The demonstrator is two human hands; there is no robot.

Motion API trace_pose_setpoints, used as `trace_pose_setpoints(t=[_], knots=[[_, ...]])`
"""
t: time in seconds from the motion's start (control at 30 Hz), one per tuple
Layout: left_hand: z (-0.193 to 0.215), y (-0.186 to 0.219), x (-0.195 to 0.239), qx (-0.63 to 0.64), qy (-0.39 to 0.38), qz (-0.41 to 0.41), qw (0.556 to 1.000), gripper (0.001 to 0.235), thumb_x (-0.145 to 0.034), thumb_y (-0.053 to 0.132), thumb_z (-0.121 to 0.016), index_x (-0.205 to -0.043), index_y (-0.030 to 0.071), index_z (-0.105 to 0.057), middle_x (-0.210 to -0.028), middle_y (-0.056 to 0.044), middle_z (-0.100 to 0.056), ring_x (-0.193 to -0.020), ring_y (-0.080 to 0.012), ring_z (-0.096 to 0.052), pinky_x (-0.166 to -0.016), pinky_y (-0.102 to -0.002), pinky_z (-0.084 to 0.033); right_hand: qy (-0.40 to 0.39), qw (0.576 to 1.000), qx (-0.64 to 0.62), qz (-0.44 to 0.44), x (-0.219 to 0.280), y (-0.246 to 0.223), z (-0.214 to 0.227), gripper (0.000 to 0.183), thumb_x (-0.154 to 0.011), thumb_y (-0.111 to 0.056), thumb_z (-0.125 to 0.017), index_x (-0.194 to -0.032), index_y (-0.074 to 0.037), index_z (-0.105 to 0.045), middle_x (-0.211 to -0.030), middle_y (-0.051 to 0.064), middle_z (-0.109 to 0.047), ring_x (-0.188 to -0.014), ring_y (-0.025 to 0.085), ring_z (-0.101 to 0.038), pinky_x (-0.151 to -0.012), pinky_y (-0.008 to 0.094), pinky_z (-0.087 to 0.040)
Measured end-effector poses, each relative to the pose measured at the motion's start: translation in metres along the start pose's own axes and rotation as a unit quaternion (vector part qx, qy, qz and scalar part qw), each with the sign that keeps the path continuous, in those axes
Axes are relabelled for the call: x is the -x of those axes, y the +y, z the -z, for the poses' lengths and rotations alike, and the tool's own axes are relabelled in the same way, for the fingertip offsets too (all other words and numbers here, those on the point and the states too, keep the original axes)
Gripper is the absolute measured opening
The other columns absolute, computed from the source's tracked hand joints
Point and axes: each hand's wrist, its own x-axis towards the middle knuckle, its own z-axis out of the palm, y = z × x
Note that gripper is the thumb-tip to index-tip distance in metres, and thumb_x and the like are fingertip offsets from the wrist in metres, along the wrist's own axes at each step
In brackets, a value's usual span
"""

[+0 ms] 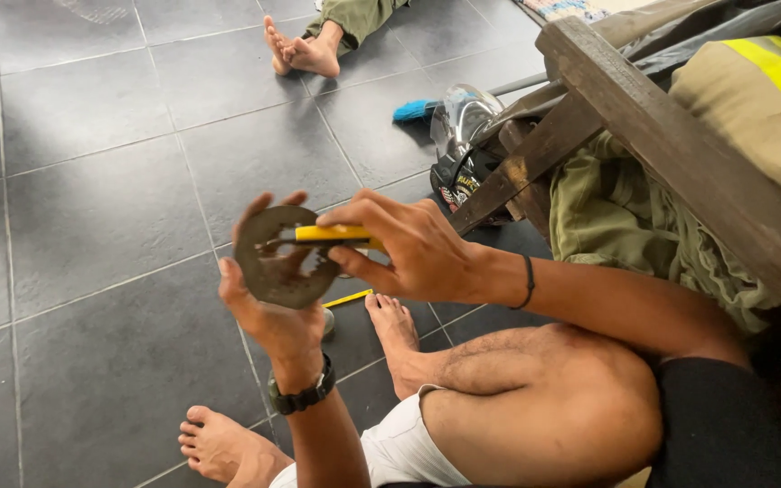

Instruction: The person sits on the floor and scrapes the surface of a circular metal disc using a yellow utility knife. They hold the disc in their left hand and use the knife in their right hand to remove material from the disc's surface.

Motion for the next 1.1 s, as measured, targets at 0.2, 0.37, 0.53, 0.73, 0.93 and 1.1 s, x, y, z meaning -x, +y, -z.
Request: trace_pose_setpoints(t=[0.2, 0.37, 0.53, 0.73, 0.93, 1.1], knots=[[0.006, 0.008, -0.004, -0.020, 0.025, -0.016, 0.999, 0.055, -0.101, 0.050, -0.044, -0.138, 0.010, -0.052, -0.133, -0.024, -0.064, -0.089, -0.0376, -0.072, -0.055, -0.046, -0.065, -0.026, 0.999, 0.000, -0.048, -0.003, 0.005, -0.003, 0.028, -0.108, -0.025, -0.054, -0.131, -0.009, -0.053, -0.109, 0.005, -0.064, -0.061, 0.016, -0.056, -0.045, 0.027, -0.041], [0.002, 0.001, -0.010, -0.007, 0.088, 0.003, 0.996, 0.062, -0.097, 0.056, -0.040, -0.132, 0.008, -0.058, -0.125, -0.020, -0.069, -0.085, -0.0368, -0.074, -0.048, -0.044, -0.063, -0.031, 0.998, -0.008, -0.048, -0.019, 0.012, 0.000, 0.026, -0.110, -0.024, -0.051, -0.132, -0.011, -0.050, -0.106, 0.005, -0.062, -0.058, 0.015, -0.051, -0.047, 0.029, -0.044], [0.004, -0.003, -0.023, 0.038, 0.106, -0.012, 0.994, 0.067, -0.094, 0.057, -0.040, -0.136, 0.007, -0.057, -0.128, -0.024, -0.069, -0.088, -0.0460, -0.075, -0.043, -0.044, -0.058, 0.030, 0.999, -0.027, -0.018, -0.060, 0.022, 0.005, 0.027, -0.110, -0.014, -0.056, -0.136, -0.012, -0.048, -0.118, 0.010, -0.065, -0.068, 0.017, -0.060, -0.061, 0.032, -0.051], [-0.010, 0.001, -0.028, 0.016, 0.087, -0.004, 0.996, 0.061, -0.095, 0.043, -0.053, -0.146, 0.010, -0.050, -0.138, -0.023, -0.066, -0.091, -0.0339, -0.074, -0.057, -0.048, -0.066, 0.043, 0.997, -0.062, 0.030, -0.095, 0.022, 0.000, 0.027, -0.114, -0.008, -0.054, -0.139, -0.013, -0.044, -0.126, 0.009, -0.060, -0.077, 0.016, -0.069, -0.078, 0.034, -0.057], [-0.004, 0.006, -0.026, -0.058, 0.032, -0.006, 0.998, 0.047, -0.104, 0.023, -0.050, -0.150, 0.014, -0.045, -0.150, -0.020, -0.058, -0.109, -0.0343, -0.073, -0.075, -0.044, -0.068, 0.036, 0.995, -0.090, 0.015, -0.090, 0.026, -0.008, 0.025, -0.114, -0.013, -0.049, -0.138, -0.013, -0.042, -0.124, 0.009, -0.062, -0.081, 0.018, -0.063, -0.079, 0.037, -0.053], [-0.001, 0.026, -0.031, -0.005, 0.087, -0.003, 0.996, 0.063, -0.091, 0.036, -0.055, -0.150, 0.016, -0.048, -0.146, -0.018, -0.061, -0.106, -0.0400, -0.075, -0.060, -0.043, -0.064, 0.017, 0.994, -0.112, -0.004, -0.083, 0.009, 0.008, 0.027, -0.113, -0.008, -0.046, -0.140, -0.011, -0.042, -0.130, 0.013, -0.060, -0.101, 0.027, -0.064, -0.089, 0.039, -0.050]])
